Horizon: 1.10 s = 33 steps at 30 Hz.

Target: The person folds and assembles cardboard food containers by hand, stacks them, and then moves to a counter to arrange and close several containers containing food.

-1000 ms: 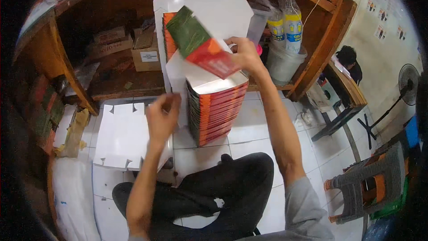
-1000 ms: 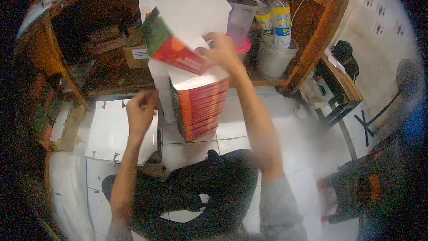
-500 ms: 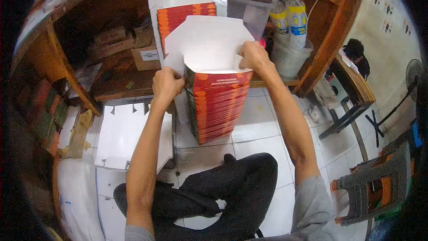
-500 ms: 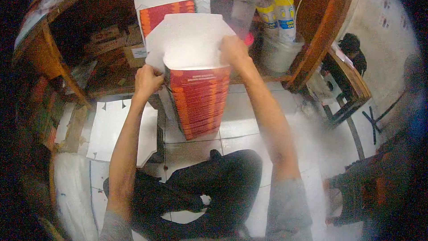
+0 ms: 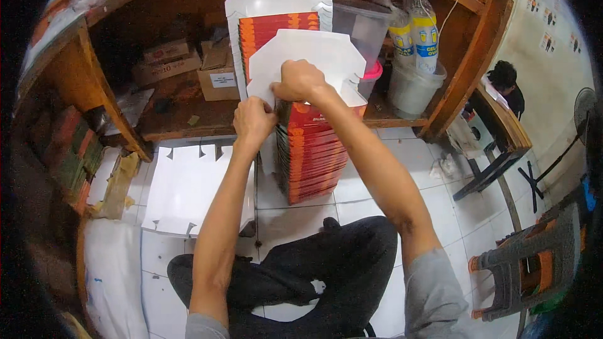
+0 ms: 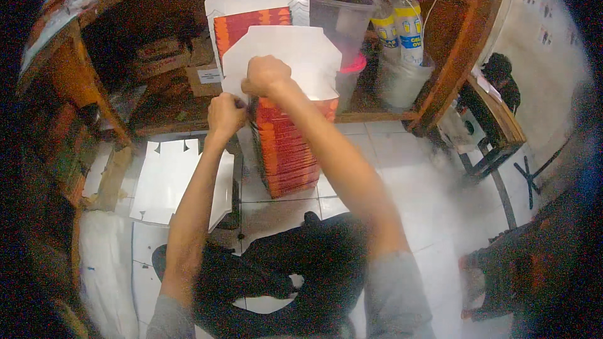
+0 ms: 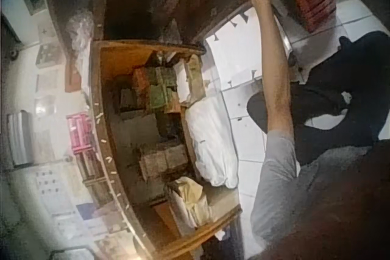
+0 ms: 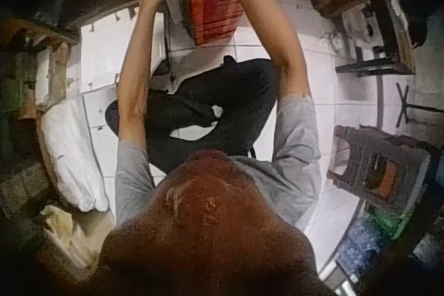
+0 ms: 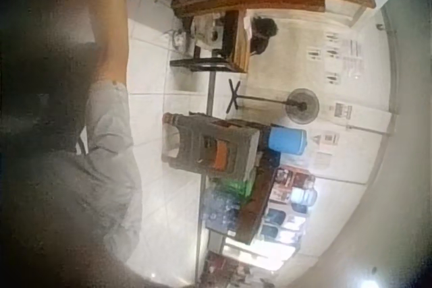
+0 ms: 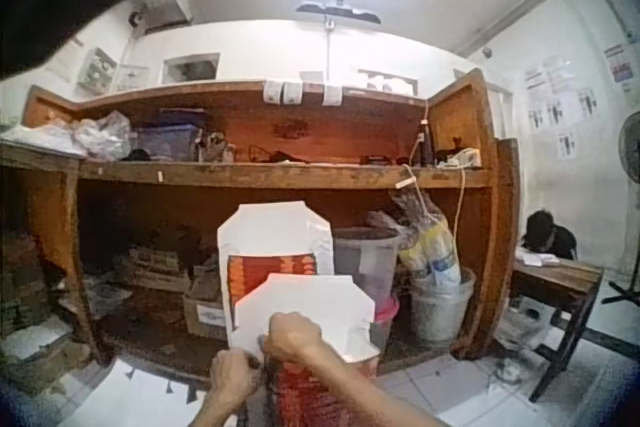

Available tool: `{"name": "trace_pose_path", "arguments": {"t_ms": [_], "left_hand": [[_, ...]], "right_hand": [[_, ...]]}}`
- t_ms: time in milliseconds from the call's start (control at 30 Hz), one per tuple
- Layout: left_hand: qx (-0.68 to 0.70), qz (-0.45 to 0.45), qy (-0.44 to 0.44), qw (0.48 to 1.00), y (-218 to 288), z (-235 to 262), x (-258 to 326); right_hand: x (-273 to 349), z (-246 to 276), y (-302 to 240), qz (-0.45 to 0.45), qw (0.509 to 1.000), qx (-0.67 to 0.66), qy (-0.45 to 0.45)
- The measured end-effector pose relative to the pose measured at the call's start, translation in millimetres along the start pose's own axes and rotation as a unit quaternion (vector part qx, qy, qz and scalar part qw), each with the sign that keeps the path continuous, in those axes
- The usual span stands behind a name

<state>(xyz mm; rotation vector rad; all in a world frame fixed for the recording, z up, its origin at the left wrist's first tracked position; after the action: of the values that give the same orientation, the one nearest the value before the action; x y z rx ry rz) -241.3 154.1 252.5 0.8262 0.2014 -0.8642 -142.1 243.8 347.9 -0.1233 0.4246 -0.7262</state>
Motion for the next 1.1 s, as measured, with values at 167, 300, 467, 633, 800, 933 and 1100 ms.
{"name": "trace_pose_path", "arguments": {"t_ms": [167, 300, 467, 633, 800, 933, 1100], "left_hand": [[0.038, -0.022, 0.026, 0.999, -13, -6, -5], [0.04, -0.018, 0.043, 0.998, -9, -2, 0], [0.07, -0.029, 0.06, 0.995, -4, -9, 8], [0.252, -0.127, 0.079, 0.956, -14, 7, 33], [0.317, -0.226, -0.047, 0.92, -32, 17, 48], [0.261, -0.229, -0.083, 0.934, -29, 19, 43], [0.284, -0.282, -0.045, 0.916, -30, 14, 40]], "right_hand": [[-10, -8, 0, 0.039, 0.997, 0.051, -0.04], [-9, -13, -8, 0.04, 0.995, 0.06, -0.066], [-25, -30, 11, 0.072, 0.994, 0.051, -0.058], [1, 4, 31, 0.11, 0.969, -0.128, -0.183], [36, 1, 45, 0.205, 0.947, -0.155, -0.194], [41, -1, 42, 0.162, 0.958, -0.175, -0.159], [41, -2, 38, 0.153, 0.969, -0.142, -0.13]]}}
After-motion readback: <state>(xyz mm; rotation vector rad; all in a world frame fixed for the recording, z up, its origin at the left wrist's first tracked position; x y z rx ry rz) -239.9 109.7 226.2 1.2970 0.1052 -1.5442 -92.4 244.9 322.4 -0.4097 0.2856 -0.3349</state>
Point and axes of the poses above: each hand's wrist, its own x-axis away from the middle knuckle, its own z-axis out of the back of the hand, y = z × x, the point moved 1 cm from there along -x, towards the middle knuckle, and after that the axes turned 6 degrees about y, right-handed, at the moved point
